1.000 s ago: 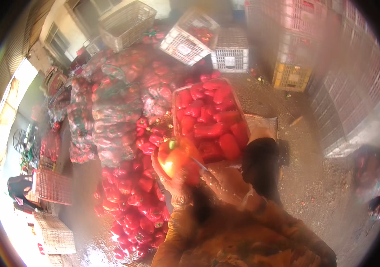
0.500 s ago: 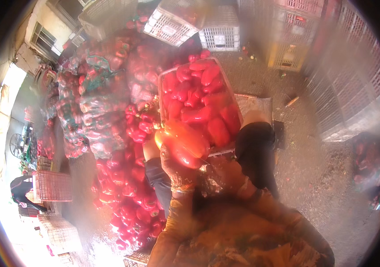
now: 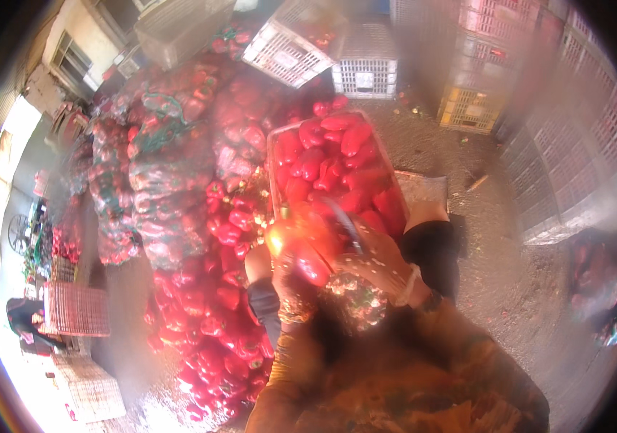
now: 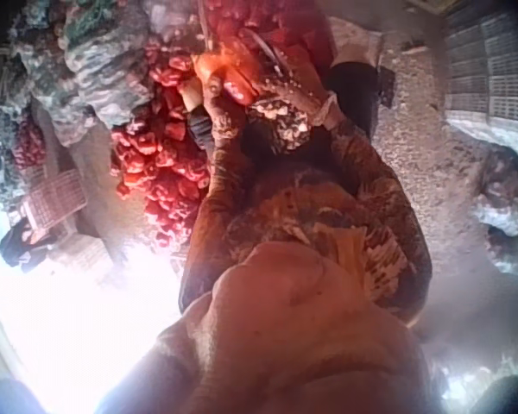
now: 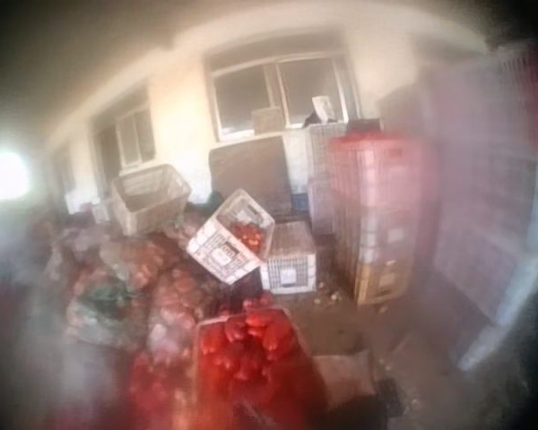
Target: The person uses a knife to remove the cores from red bell peppers and places the processed peppers into a plastic bin.
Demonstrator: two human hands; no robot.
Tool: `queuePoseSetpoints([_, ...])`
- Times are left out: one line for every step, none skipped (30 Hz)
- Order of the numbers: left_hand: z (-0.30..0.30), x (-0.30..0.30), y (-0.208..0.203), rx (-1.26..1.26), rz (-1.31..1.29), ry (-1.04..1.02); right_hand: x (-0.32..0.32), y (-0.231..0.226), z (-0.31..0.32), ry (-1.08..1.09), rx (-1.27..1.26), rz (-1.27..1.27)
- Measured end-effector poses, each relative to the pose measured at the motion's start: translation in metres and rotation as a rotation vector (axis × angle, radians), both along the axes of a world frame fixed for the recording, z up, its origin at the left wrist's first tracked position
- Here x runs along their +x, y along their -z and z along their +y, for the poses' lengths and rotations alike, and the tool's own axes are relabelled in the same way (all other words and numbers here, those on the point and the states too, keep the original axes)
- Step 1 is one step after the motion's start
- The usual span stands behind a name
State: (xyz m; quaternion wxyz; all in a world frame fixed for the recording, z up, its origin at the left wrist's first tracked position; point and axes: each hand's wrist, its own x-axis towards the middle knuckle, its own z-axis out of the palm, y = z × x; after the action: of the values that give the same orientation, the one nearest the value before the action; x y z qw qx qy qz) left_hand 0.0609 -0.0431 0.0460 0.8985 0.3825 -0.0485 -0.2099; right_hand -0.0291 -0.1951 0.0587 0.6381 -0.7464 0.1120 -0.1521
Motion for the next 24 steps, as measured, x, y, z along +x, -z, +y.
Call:
queuePoseSetpoints([-0.003,0.004,0.005,-0.017,-0.011,0.082,0.013,-0.014,-0.003,-0.039,0.007,-0.049])
queuePoseSetpoints([-0.003,0.009,0.018,0.005,-0.105,0.125,0.026,-0.024,-0.006,-0.075,0.016,-0.091])
queuePoseSetpoints([-0.010,0.015,0.011,-0.014,-0.115,0.199,0.036,-0.024,-0.012,-0.089,0.074,-0.187])
queuePoseSetpoints([-0.013,0.020,0.001,-0.024,-0.122,0.263,0.043,-0.018,-0.017,-0.088,0.075,-0.200])
queuePoseSetpoints([-0.015,0.028,-0.003,-0.035,-0.130,0.324,0.049,-0.013,-0.022,-0.082,0.076,-0.214])
queuePoseSetpoints([-0.005,0.045,0.017,0.100,-0.111,0.304,0.053,-0.009,-0.023,-0.069,0.017,-0.153])
queuePoseSetpoints([-0.004,0.057,0.025,0.219,-0.192,0.303,0.055,-0.002,-0.025,-0.045,-0.038,-0.085])
queuePoseSetpoints([-0.004,0.066,0.031,0.388,-0.308,0.276,0.058,0.004,-0.027,-0.037,-0.039,-0.088])
queuePoseSetpoints([-0.007,0.074,0.030,0.560,-0.425,0.255,0.062,0.009,-0.028,-0.052,0.043,-0.106])
queuePoseSetpoints([-0.015,0.079,0.033,0.477,-0.420,0.266,0.068,0.014,-0.029,-0.070,0.127,-0.125])
queuePoseSetpoints([-0.018,0.089,0.032,0.502,-0.427,0.281,0.074,0.019,-0.031,-0.089,0.212,-0.144])
queuePoseSetpoints([-0.022,0.097,0.033,0.524,-0.429,0.307,0.076,0.025,-0.043,-0.089,0.173,-0.032])
queuePoseSetpoints([-0.025,0.102,0.035,0.546,-0.430,0.331,0.082,0.031,-0.051,-0.123,0.226,-0.056])
queuePoseSetpoints([-0.028,0.107,0.045,0.498,-0.323,0.342,0.088,0.037,-0.059,-0.157,0.279,-0.080])
queuePoseSetpoints([-0.030,0.111,0.051,0.456,-0.213,0.339,0.094,0.042,-0.065,-0.196,0.335,-0.103])
queuePoseSetpoints([-0.031,0.115,0.055,0.371,-0.128,0.358,0.098,0.045,-0.072,-0.247,0.368,-0.041])
queuePoseSetpoints([-0.031,0.116,0.059,0.304,-0.040,0.379,0.100,0.048,-0.075,-0.259,0.389,-0.033])
queuePoseSetpoints([-0.034,0.116,0.057,0.239,0.050,0.401,0.100,0.052,-0.079,-0.269,0.412,-0.025])
queuePoseSetpoints([-0.037,0.115,0.056,0.223,0.086,0.412,0.101,0.056,-0.082,-0.278,0.435,-0.016])
queuePoseSetpoints([-0.040,0.114,0.056,0.207,0.122,0.424,0.100,0.057,-0.086,-0.285,0.485,0.010])
queuePoseSetpoints([-0.045,0.113,0.056,0.190,0.153,0.445,0.097,0.054,-0.092,-0.281,0.532,0.029])
queuePoseSetpoints([-0.036,0.117,0.070,0.155,0.286,0.505,0.098,0.053,-0.092,-0.295,0.588,0.042])
queuePoseSetpoints([-0.028,0.124,0.084,0.142,0.354,0.558,0.098,0.052,-0.093,-0.308,0.644,0.055])
queuePoseSetpoints([-0.028,0.126,0.088,0.126,0.393,0.583,0.097,0.049,-0.096,-0.315,0.689,0.070])
